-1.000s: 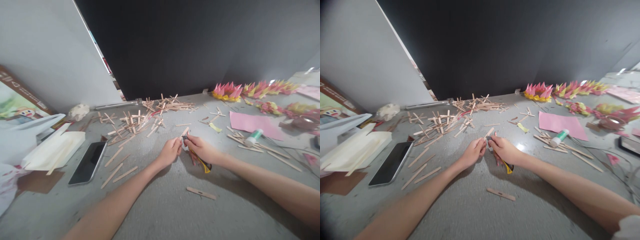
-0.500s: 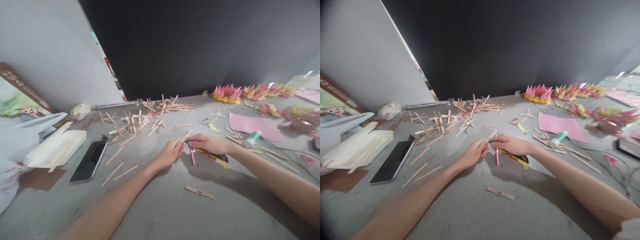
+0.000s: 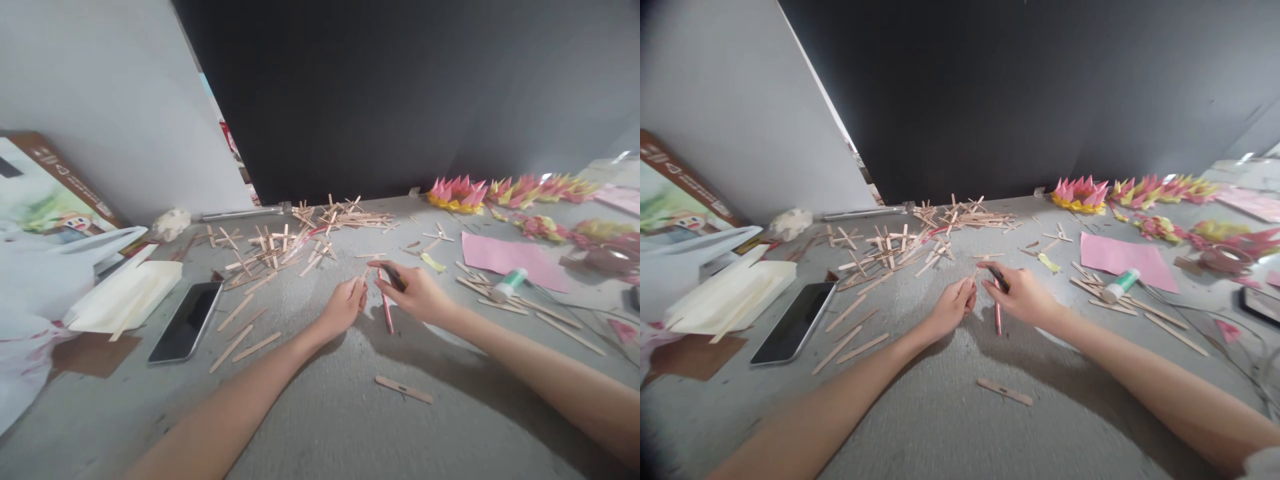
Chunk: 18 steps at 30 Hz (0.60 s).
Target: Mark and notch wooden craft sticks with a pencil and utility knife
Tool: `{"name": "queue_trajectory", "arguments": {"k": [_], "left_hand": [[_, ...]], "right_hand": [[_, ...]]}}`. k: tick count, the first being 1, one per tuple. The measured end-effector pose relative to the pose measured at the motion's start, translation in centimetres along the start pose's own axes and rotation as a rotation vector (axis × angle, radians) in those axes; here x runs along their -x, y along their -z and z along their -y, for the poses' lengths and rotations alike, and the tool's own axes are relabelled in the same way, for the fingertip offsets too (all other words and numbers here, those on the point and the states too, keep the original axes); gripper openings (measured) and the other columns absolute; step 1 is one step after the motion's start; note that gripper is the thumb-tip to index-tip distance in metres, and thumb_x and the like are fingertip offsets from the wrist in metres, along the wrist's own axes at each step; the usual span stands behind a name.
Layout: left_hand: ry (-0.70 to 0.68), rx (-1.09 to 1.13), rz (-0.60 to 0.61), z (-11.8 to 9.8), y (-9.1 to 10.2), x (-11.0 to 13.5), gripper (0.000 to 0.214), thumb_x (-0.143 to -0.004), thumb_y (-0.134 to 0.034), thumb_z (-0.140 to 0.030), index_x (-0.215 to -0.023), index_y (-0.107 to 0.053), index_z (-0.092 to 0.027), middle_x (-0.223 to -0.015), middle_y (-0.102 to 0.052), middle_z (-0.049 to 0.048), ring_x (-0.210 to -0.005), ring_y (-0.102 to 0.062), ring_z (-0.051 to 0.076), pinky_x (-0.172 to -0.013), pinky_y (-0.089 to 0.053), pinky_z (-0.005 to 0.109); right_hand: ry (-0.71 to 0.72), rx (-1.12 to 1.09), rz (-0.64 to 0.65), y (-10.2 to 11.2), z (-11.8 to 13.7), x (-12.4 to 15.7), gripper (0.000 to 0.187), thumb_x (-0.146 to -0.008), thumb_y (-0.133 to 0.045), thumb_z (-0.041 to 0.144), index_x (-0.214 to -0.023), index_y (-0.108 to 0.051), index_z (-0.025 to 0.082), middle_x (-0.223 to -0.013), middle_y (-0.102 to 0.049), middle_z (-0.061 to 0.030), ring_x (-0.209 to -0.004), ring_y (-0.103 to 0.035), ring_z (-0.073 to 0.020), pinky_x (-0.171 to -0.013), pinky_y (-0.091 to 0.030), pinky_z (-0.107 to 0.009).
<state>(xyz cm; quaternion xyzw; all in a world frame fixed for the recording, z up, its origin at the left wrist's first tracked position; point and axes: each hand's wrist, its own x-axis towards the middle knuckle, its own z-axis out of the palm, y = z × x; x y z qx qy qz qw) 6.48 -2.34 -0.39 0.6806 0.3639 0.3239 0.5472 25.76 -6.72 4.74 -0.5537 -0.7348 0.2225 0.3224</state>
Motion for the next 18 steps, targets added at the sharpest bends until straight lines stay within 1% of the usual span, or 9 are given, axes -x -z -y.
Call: {"name": "queue_trajectory", "arguments": {"k": [1,3,6,10,14,18], "left_hand": [[-0.002,-0.004,0.000,0.0,0.0,0.0,0.048,-0.104,-0.032,-0.056,-0.071,-0.043,-0.022,-0.059,-0.042,-0.0045,-0.055,-0.038,0.013,-0.058,-0.031,0.028],[0.000,-0.012,0.003,-0.1,0.0,0.0,0.049,-0.104,-0.031,-0.057,-0.071,-0.042,-0.022,-0.059,-0.041,-0.0045,-0.055,-0.039,0.013,-0.058,-0.031,0.028],[0.006,-0.034,0.004,-0.4,0.0,0.1,0.051,-0.104,-0.031,-0.059,-0.070,-0.041,-0.022,-0.058,-0.041,-0.0044,-0.055,-0.039,0.013,-0.058,-0.032,0.028],[-0.006,-0.045,-0.001,-0.3,0.0,0.1,0.050,-0.104,-0.031,-0.058,-0.071,-0.042,-0.022,-0.058,-0.042,-0.0044,-0.056,-0.040,0.013,-0.060,-0.033,0.028],[-0.012,-0.051,0.013,0.0,0.0,0.0,0.050,-0.104,-0.032,-0.057,-0.070,-0.043,-0.022,-0.059,-0.044,-0.0037,-0.056,-0.042,0.014,-0.060,-0.033,0.028],[-0.016,-0.056,0.023,0.1,0.0,-0.1,0.051,-0.104,-0.031,-0.057,-0.070,-0.044,-0.022,-0.059,-0.044,-0.0031,-0.057,-0.042,0.014,-0.059,-0.032,0.028]], "right_hand": [[0.014,0.053,0.006,-0.4,-0.1,0.1,0.044,-0.103,-0.051,0.044,-0.140,-0.062,0.024,-0.058,-0.050,0.0058,-0.047,-0.046,-0.0114,-0.052,-0.033,-0.025],[0.021,0.125,0.024,-0.9,-0.2,0.2,0.046,-0.104,-0.048,0.043,-0.144,-0.061,0.025,-0.054,-0.052,0.0055,-0.046,-0.047,-0.0119,-0.053,-0.034,-0.025],[0.028,0.182,0.011,-1.3,-0.4,0.4,0.045,-0.105,-0.046,0.041,-0.142,-0.065,0.025,-0.055,-0.060,0.0028,-0.049,-0.054,-0.0137,-0.056,-0.038,-0.025],[0.041,0.206,-0.013,-1.5,-0.6,0.5,0.043,-0.105,-0.045,0.041,-0.137,-0.069,0.026,-0.064,-0.070,-0.0013,-0.056,-0.062,-0.0160,-0.060,-0.042,-0.025],[0.030,0.207,-0.016,-1.6,-0.7,0.4,0.041,-0.105,-0.045,0.041,-0.134,-0.069,0.025,-0.069,-0.073,-0.0023,-0.057,-0.063,-0.0166,-0.061,-0.042,-0.026],[-0.016,0.195,-0.025,-1.8,-0.4,0.2,0.037,-0.104,-0.046,0.042,-0.123,-0.071,0.024,-0.071,-0.073,-0.0022,-0.055,-0.059,-0.0155,-0.059,-0.040,-0.026]]}}
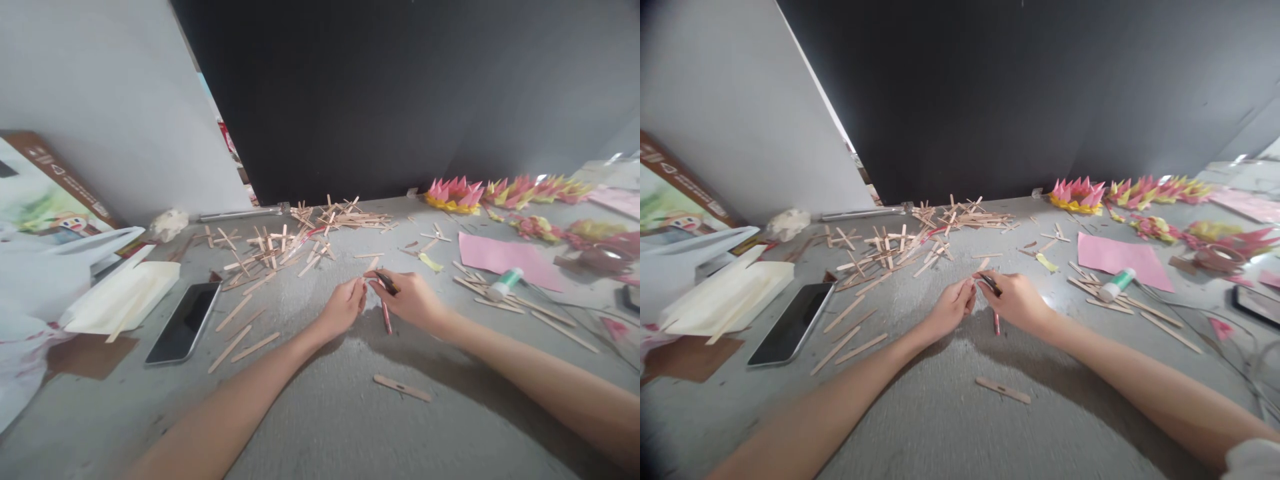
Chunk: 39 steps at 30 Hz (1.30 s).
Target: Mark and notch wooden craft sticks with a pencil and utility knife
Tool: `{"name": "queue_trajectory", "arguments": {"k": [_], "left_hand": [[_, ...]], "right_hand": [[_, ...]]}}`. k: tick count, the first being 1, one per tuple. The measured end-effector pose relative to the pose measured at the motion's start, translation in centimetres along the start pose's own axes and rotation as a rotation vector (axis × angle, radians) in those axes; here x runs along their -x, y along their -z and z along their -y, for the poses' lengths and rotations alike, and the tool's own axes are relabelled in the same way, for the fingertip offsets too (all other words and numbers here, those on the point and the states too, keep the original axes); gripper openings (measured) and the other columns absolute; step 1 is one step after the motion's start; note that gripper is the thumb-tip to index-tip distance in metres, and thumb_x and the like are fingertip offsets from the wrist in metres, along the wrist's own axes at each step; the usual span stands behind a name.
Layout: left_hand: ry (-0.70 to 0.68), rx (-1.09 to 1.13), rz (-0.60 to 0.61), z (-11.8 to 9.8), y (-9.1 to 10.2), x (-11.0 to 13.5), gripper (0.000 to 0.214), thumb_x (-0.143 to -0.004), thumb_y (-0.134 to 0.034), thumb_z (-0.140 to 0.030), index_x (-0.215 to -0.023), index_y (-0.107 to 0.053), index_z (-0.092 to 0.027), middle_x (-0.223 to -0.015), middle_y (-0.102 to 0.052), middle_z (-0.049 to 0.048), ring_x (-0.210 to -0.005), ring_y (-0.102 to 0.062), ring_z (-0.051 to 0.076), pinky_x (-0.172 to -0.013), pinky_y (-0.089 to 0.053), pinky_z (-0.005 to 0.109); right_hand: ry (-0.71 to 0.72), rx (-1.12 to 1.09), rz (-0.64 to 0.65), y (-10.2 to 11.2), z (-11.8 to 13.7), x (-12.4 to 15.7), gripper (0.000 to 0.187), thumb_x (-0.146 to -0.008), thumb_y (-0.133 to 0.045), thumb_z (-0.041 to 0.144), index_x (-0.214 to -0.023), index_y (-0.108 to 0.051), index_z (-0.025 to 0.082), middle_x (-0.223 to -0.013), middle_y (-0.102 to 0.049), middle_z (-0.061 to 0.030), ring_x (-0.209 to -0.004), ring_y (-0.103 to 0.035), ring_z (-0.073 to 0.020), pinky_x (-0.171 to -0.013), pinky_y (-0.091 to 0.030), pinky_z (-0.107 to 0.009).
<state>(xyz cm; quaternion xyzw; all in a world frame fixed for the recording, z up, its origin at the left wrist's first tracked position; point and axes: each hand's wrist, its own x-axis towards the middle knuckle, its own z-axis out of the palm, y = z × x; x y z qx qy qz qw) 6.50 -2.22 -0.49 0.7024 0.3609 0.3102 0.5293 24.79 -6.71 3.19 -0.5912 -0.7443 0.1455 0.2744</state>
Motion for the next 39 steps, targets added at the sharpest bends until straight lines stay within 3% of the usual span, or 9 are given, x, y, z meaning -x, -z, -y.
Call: {"name": "queue_trajectory", "arguments": {"k": [5,15,19,25,28,35,39], "left_hand": [[-0.023,-0.034,0.021,0.1,0.1,0.0,0.051,-0.105,-0.030,-0.058,-0.072,-0.045,-0.022,-0.061,-0.046,-0.0022,-0.059,-0.044,0.015,-0.061,-0.034,0.028],[-0.084,-0.116,0.011,0.0,0.2,0.0,0.049,-0.106,-0.029,-0.053,-0.072,-0.045,-0.022,-0.063,-0.048,-0.0020,-0.061,-0.046,0.016,-0.064,-0.035,0.029],[-0.080,-0.116,0.019,0.0,0.3,0.0,0.050,-0.105,-0.030,-0.055,-0.071,-0.045,-0.022,-0.063,-0.047,-0.0024,-0.062,-0.046,0.016,-0.065,-0.036,0.029],[-0.054,-0.083,0.014,0.2,0.2,0.1,0.049,-0.105,-0.031,-0.054,-0.070,-0.044,-0.022,-0.062,-0.046,-0.0026,-0.060,-0.043,0.015,-0.062,-0.035,0.029],[-0.037,-0.062,0.009,0.1,0.0,0.2,0.052,-0.104,-0.032,-0.059,-0.070,-0.045,-0.022,-0.060,-0.046,-0.0026,-0.058,-0.043,0.015,-0.059,-0.034,0.028],[0.109,0.244,-0.219,0.3,0.4,-0.8,0.048,-0.097,-0.039,-0.066,-0.073,-0.034,-0.024,-0.054,-0.035,-0.0088,-0.044,-0.029,0.009,-0.046,-0.026,0.023],[0.077,0.322,-0.251,0.4,0.5,-1.0,0.047,-0.097,-0.042,-0.065,-0.076,-0.038,-0.024,-0.053,-0.036,-0.0099,-0.043,-0.026,0.008,-0.044,-0.026,0.020]], "right_hand": [[-0.012,0.001,-0.021,-0.3,0.2,-0.2,0.035,-0.103,-0.047,0.046,-0.113,-0.072,0.024,-0.072,-0.072,-0.0028,-0.057,-0.059,-0.0157,-0.060,-0.040,-0.027],[-0.013,0.097,-0.030,-0.6,-0.1,-0.5,0.030,-0.106,-0.044,0.044,-0.117,-0.064,0.024,-0.074,-0.073,-0.0020,-0.059,-0.066,-0.0186,-0.059,-0.038,-0.026],[-0.017,0.128,0.003,-0.7,0.0,-0.7,0.029,-0.107,-0.042,0.042,-0.119,-0.061,0.023,-0.078,-0.076,-0.0038,-0.064,-0.071,-0.0211,-0.058,-0.037,-0.027],[-0.048,0.099,0.072,-0.6,0.2,-1.0,0.027,-0.107,-0.041,0.041,-0.117,-0.058,0.023,-0.063,-0.070,-0.0006,-0.064,-0.071,-0.0219,-0.056,-0.036,-0.026],[-0.043,0.127,0.064,-0.8,0.1,-1.0,0.028,-0.106,-0.041,0.041,-0.119,-0.057,0.022,-0.069,-0.073,-0.0025,-0.064,-0.071,-0.0221,-0.055,-0.034,-0.026],[-0.031,0.112,0.024,-1.2,-0.7,-1.0,0.033,-0.106,-0.041,0.045,-0.120,-0.060,0.022,-0.080,-0.077,-0.0056,-0.068,-0.072,-0.0230,-0.060,-0.039,-0.028],[-0.051,0.050,0.000,-0.9,-0.6,-1.3,0.034,-0.105,-0.044,0.048,-0.114,-0.064,0.022,-0.080,-0.076,-0.0057,-0.067,-0.070,-0.0220,-0.060,-0.040,-0.028]]}}
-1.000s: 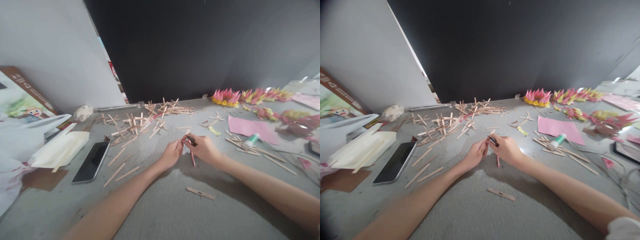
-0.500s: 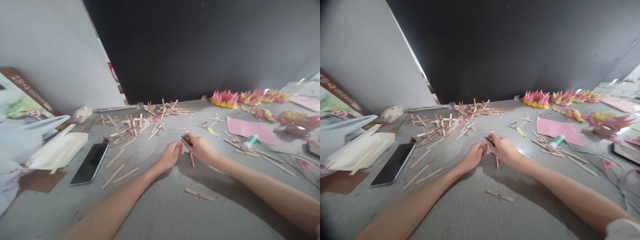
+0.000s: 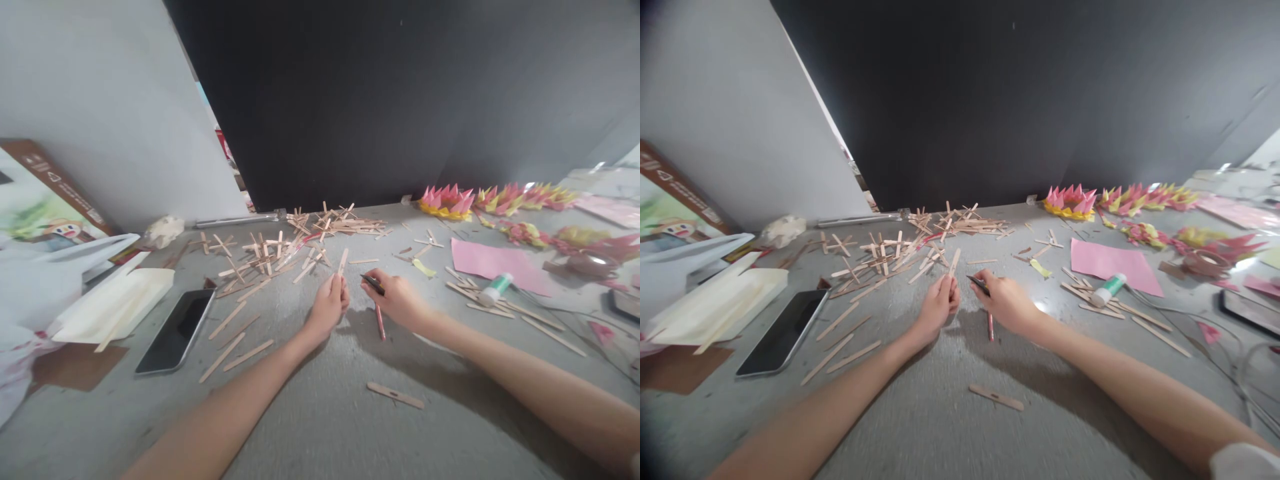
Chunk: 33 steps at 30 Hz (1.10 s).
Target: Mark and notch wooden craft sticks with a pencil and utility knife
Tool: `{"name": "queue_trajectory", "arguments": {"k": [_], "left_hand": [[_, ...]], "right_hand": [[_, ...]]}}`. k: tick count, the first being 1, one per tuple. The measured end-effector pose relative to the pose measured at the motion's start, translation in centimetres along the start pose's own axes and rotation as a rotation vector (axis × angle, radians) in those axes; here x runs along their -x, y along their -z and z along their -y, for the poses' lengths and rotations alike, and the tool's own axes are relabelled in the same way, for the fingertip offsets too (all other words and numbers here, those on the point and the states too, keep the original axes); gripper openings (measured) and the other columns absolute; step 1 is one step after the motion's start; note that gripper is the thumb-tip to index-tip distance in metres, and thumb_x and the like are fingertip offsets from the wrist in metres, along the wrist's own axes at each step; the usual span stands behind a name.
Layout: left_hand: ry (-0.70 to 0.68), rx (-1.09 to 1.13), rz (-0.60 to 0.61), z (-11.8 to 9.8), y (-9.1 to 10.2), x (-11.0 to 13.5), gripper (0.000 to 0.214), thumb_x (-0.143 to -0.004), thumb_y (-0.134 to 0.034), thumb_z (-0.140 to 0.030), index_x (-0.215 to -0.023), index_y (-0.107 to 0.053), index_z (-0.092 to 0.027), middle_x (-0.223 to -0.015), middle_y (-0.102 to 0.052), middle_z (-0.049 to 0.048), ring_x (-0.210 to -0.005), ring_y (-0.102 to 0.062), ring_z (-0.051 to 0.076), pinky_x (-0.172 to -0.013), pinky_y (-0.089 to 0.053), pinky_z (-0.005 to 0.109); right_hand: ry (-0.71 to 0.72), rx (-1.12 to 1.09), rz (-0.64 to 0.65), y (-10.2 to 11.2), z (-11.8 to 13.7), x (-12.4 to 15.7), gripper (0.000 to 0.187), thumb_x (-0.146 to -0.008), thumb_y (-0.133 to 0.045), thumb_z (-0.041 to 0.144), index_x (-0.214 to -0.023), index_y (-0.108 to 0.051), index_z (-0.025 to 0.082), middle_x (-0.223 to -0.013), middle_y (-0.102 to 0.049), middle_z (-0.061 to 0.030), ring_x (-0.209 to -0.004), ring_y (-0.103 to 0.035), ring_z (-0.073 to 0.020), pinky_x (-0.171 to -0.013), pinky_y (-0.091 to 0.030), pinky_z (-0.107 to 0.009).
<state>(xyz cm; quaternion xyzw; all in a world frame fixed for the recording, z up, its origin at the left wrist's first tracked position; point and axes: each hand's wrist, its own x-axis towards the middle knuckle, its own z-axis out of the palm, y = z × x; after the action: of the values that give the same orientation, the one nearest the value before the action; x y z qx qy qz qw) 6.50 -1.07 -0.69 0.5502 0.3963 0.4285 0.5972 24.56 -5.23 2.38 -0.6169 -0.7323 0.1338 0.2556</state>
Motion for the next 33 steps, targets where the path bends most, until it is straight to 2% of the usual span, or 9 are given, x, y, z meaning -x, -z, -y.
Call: {"name": "queue_trajectory", "arguments": {"k": [11,18,20,22,25,28,30,33], "left_hand": [[-0.014,0.018,0.016,0.0,0.0,0.3,0.053,-0.096,-0.044,-0.074,-0.083,-0.045,-0.023,-0.052,-0.034,-0.0105,-0.041,-0.026,0.007,-0.042,-0.023,0.019],[-0.029,-0.004,0.002,0.3,0.2,0.0,0.051,-0.095,-0.047,-0.071,-0.084,-0.051,-0.021,-0.052,-0.034,-0.0100,-0.042,-0.027,0.008,-0.043,-0.023,0.019],[-0.031,-0.001,-0.001,0.2,0.2,0.0,0.051,-0.096,-0.048,-0.069,-0.085,-0.053,-0.020,-0.053,-0.033,-0.0101,-0.043,-0.026,0.008,-0.043,-0.021,0.019],[-0.029,0.006,-0.012,0.0,0.3,0.0,0.050,-0.095,-0.050,-0.068,-0.088,-0.057,-0.019,-0.055,-0.031,-0.0101,-0.043,-0.025,0.007,-0.042,-0.020,0.019],[-0.053,-0.020,-0.051,-0.3,0.4,0.1,0.052,-0.095,-0.053,-0.067,-0.096,-0.063,-0.016,-0.059,-0.037,-0.0085,-0.044,-0.030,0.007,-0.042,-0.021,0.020],[-0.070,-0.036,-0.053,-0.6,0.5,0.2,0.053,-0.096,-0.052,-0.065,-0.110,-0.063,-0.015,-0.063,-0.047,-0.0062,-0.043,-0.035,0.007,-0.041,-0.024,0.020],[-0.081,-0.029,-0.032,-0.7,0.6,0.2,0.053,-0.098,-0.050,-0.063,-0.120,-0.059,-0.016,-0.065,-0.052,-0.0057,-0.042,-0.037,0.007,-0.041,-0.027,0.020],[-0.095,-0.024,-0.012,-0.7,0.6,0.2,0.054,-0.099,-0.050,-0.060,-0.132,-0.051,-0.017,-0.065,-0.057,-0.0059,-0.042,-0.039,0.008,-0.042,-0.029,0.020]], "right_hand": [[0.002,-0.185,-0.045,0.0,-0.9,-0.5,0.029,-0.099,-0.052,0.047,-0.093,-0.066,0.022,-0.065,-0.062,0.0019,-0.057,-0.050,-0.0149,-0.058,-0.035,-0.026],[0.027,-0.238,-0.067,0.2,-0.7,-0.3,0.037,-0.098,-0.055,0.050,-0.074,-0.052,0.023,-0.056,-0.045,0.0061,-0.054,-0.036,-0.0121,-0.055,-0.029,-0.026],[0.039,-0.316,-0.063,0.1,-0.9,0.0,0.033,-0.099,-0.055,0.049,-0.080,-0.055,0.022,-0.059,-0.046,0.0058,-0.055,-0.039,-0.0123,-0.056,-0.032,-0.026],[0.044,-0.451,-0.054,-0.2,-1.4,0.2,0.027,-0.099,-0.055,0.049,-0.094,-0.058,0.022,-0.065,-0.049,0.0048,-0.058,-0.045,-0.0133,-0.057,-0.036,-0.026],[0.019,-0.678,-0.001,-1.0,-2.6,0.5,0.031,-0.100,-0.054,0.052,-0.112,-0.051,0.024,-0.069,-0.050,0.0052,-0.057,-0.047,-0.0142,-0.054,-0.039,-0.025],[0.024,-0.866,0.013,-1.7,-4.0,0.6,0.027,-0.103,-0.046,0.052,-0.110,-0.042,0.027,-0.067,-0.045,0.0073,-0.053,-0.042,-0.0139,-0.052,-0.038,-0.025],[0.059,-0.861,-0.051,-2.0,-4.8,0.4,0.023,-0.105,-0.042,0.050,-0.107,-0.038,0.028,-0.068,-0.046,0.0072,-0.055,-0.042,-0.0140,-0.054,-0.039,-0.025],[0.058,-0.713,-0.200,-2.3,-5.6,0.2,0.019,-0.106,-0.043,0.046,-0.110,-0.038,0.027,-0.075,-0.050,0.0056,-0.062,-0.046,-0.0145,-0.061,-0.042,-0.026]]}}
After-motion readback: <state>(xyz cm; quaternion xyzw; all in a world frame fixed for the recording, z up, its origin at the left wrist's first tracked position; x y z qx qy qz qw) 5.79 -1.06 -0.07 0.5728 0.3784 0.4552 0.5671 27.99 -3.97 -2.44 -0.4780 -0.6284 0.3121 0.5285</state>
